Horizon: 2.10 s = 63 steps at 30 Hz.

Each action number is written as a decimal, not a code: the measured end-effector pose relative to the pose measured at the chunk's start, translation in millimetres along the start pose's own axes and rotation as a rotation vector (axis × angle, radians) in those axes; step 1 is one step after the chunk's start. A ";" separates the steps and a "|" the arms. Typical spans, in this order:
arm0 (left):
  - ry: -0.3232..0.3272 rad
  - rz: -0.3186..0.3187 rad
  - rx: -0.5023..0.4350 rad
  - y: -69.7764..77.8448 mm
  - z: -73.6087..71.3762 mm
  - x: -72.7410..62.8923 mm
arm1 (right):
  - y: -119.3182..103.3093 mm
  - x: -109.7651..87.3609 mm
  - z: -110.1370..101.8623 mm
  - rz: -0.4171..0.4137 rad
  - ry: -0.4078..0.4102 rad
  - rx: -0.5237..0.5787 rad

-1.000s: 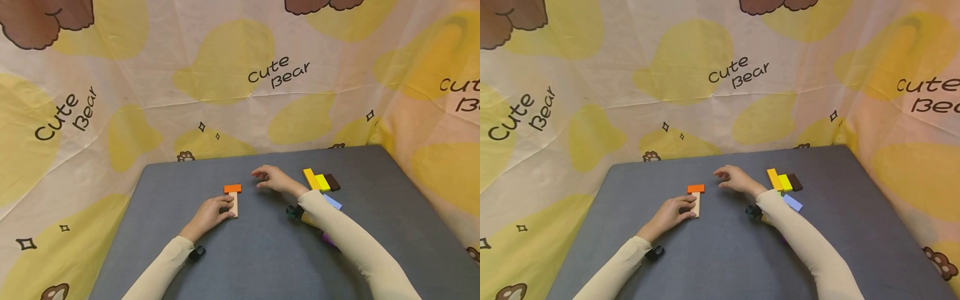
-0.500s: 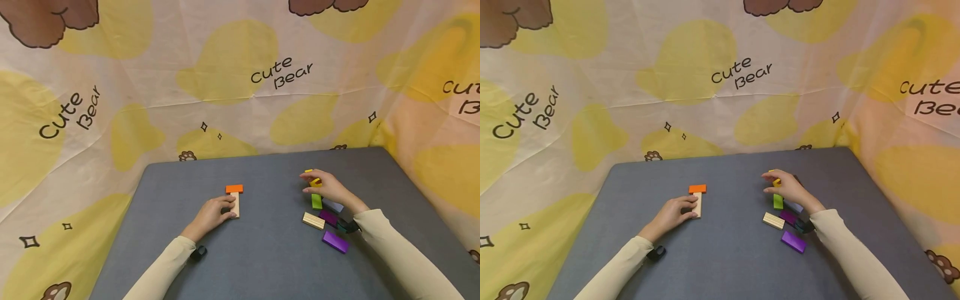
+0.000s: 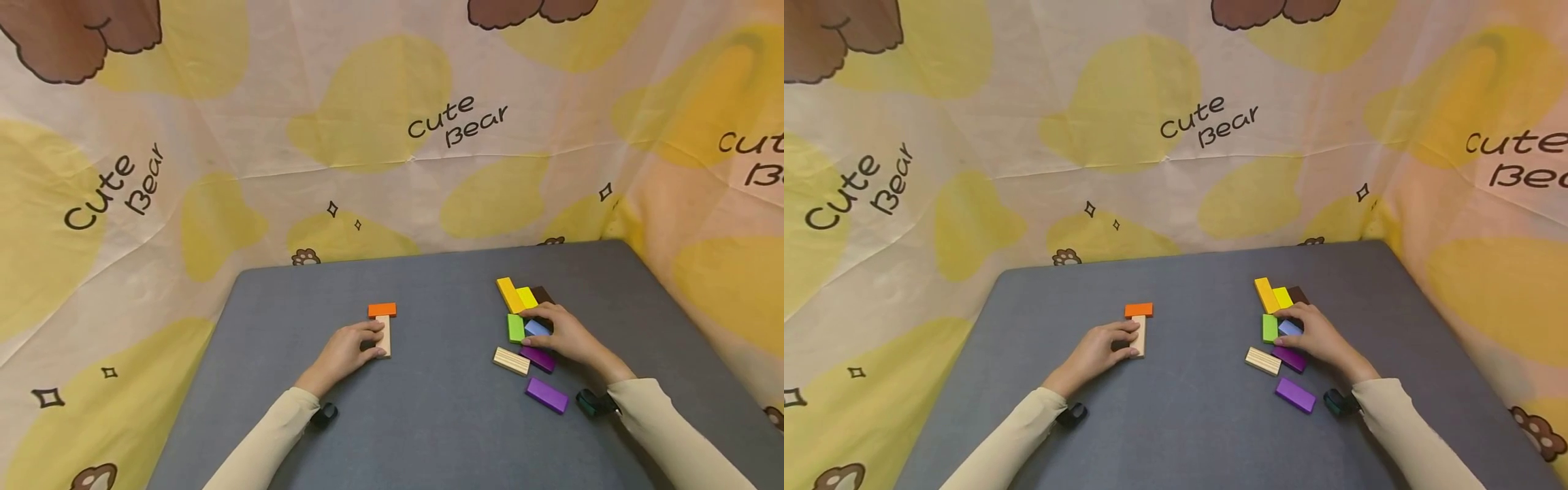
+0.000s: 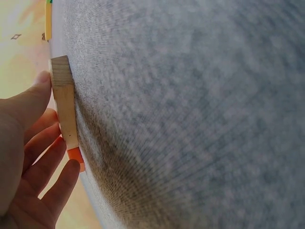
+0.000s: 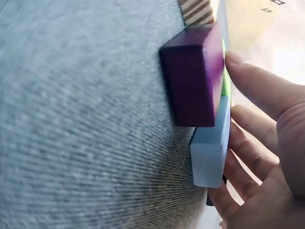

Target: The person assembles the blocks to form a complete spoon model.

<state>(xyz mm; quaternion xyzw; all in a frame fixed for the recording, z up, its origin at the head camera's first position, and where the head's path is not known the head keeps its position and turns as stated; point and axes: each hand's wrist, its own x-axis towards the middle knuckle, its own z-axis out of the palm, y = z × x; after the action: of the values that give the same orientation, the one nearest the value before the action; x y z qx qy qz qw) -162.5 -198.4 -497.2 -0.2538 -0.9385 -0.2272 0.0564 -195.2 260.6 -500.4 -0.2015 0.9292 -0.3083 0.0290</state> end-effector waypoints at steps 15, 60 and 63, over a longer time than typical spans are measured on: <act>0.017 0.014 -0.007 -0.8 1.1 2.0 | 1.1 2.0 5.3 0.029 0.028 -0.029; -0.187 0.090 -0.101 -20.3 -11.0 27.7 | -32.5 19.4 -7.1 -0.031 0.043 -0.242; -0.184 0.090 -0.100 -19.6 -11.9 28.4 | -45.0 22.7 -0.4 -0.063 0.056 -0.213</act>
<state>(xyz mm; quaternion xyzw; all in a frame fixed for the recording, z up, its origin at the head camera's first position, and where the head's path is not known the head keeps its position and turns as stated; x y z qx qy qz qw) -197.0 -206.1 -488.2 -0.3180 -0.9149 -0.2465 -0.0326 -200.0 219.1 -472.1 -0.2238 0.9504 -0.2140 -0.0285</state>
